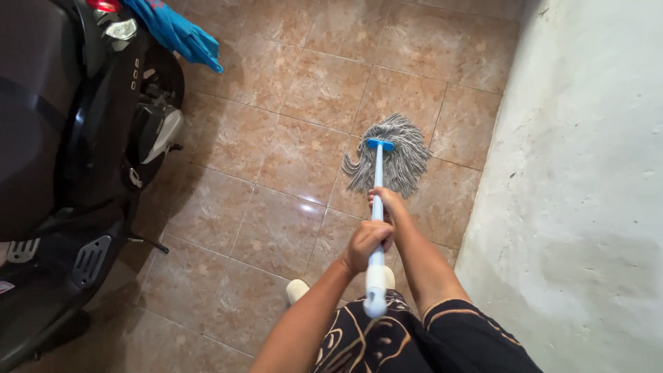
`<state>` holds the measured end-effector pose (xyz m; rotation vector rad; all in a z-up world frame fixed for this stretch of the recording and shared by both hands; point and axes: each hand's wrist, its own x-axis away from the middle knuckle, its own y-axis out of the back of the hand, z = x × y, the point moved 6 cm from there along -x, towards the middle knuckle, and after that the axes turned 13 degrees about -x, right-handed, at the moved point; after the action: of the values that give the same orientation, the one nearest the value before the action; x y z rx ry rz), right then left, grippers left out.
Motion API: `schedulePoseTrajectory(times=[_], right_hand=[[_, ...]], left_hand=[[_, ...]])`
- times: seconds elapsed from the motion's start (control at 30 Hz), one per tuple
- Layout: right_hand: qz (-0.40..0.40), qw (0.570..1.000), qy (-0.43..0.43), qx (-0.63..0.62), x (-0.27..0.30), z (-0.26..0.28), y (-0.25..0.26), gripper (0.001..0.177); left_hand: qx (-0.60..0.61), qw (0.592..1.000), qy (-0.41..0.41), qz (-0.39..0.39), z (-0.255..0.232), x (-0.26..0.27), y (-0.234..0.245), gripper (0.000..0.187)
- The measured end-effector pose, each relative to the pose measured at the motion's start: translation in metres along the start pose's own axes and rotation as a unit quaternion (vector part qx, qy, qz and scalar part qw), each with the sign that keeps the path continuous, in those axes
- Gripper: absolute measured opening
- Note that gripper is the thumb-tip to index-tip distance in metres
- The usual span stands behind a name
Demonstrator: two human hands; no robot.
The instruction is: Mop the tiled floor in a room containing a parked scooter and a shoe rack.
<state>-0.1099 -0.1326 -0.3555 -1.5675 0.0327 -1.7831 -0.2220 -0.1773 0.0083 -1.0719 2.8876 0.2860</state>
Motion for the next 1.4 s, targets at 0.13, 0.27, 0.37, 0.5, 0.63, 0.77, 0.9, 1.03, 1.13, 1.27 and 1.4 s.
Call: schedulePoseTrajectory(times=[0.13, 0.27, 0.37, 0.5, 0.63, 0.77, 0.9, 1.03, 1.13, 1.27, 1.4], right_hand=[[0.015, 0.998, 0.055, -0.026, 0.006, -0.05, -0.035, 0.008], [0.02, 0.999, 0.029, -0.003, 0.025, -0.112, -0.085, 0.012], [0.007, 1.0, 0.008, -0.003, 0.049, -0.169, -0.119, 0.011], [0.009, 1.0, -0.015, -0.02, 0.054, -0.253, -0.155, 0.011], [0.021, 0.999, -0.021, -0.046, 0.043, -0.302, -0.184, 0.013], [0.015, 0.999, -0.029, -0.041, 0.042, -0.312, -0.201, 0.013], [0.014, 0.999, -0.04, -0.029, 0.001, -0.302, -0.193, 0.013], [0.047, 0.999, -0.02, -0.002, -0.032, -0.245, -0.217, 0.012], [0.046, 0.998, 0.003, 0.037, -0.053, -0.205, -0.24, 0.009], [0.072, 0.997, -0.014, 0.034, -0.085, -0.174, -0.281, 0.011], [0.036, 0.998, 0.021, 0.051, -0.097, -0.178, -0.323, 0.007]], left_hand=[[0.004, 1.0, -0.018, 0.004, -0.009, 0.043, 0.046, 0.04], [0.026, 1.0, -0.002, 0.01, -0.018, 0.093, 0.098, 0.041], [0.014, 1.0, -0.018, -0.005, -0.035, 0.138, 0.135, 0.041], [-0.038, 0.998, -0.041, -0.023, -0.063, 0.189, 0.184, 0.041], [-0.008, 1.0, 0.022, -0.019, -0.056, 0.222, 0.22, 0.045], [0.027, 0.997, 0.077, -0.014, -0.042, 0.235, 0.236, 0.047], [0.0, 1.0, 0.027, -0.007, -0.022, 0.22, 0.243, 0.046], [-0.04, 0.999, -0.003, -0.002, -0.002, 0.182, 0.255, 0.045], [-0.046, 0.999, 0.001, -0.002, 0.014, 0.15, 0.273, 0.044], [-0.076, 0.995, -0.061, -0.037, 0.033, 0.109, 0.316, 0.041], [-0.048, 0.996, -0.037, -0.065, 0.027, 0.116, 0.363, 0.041]])
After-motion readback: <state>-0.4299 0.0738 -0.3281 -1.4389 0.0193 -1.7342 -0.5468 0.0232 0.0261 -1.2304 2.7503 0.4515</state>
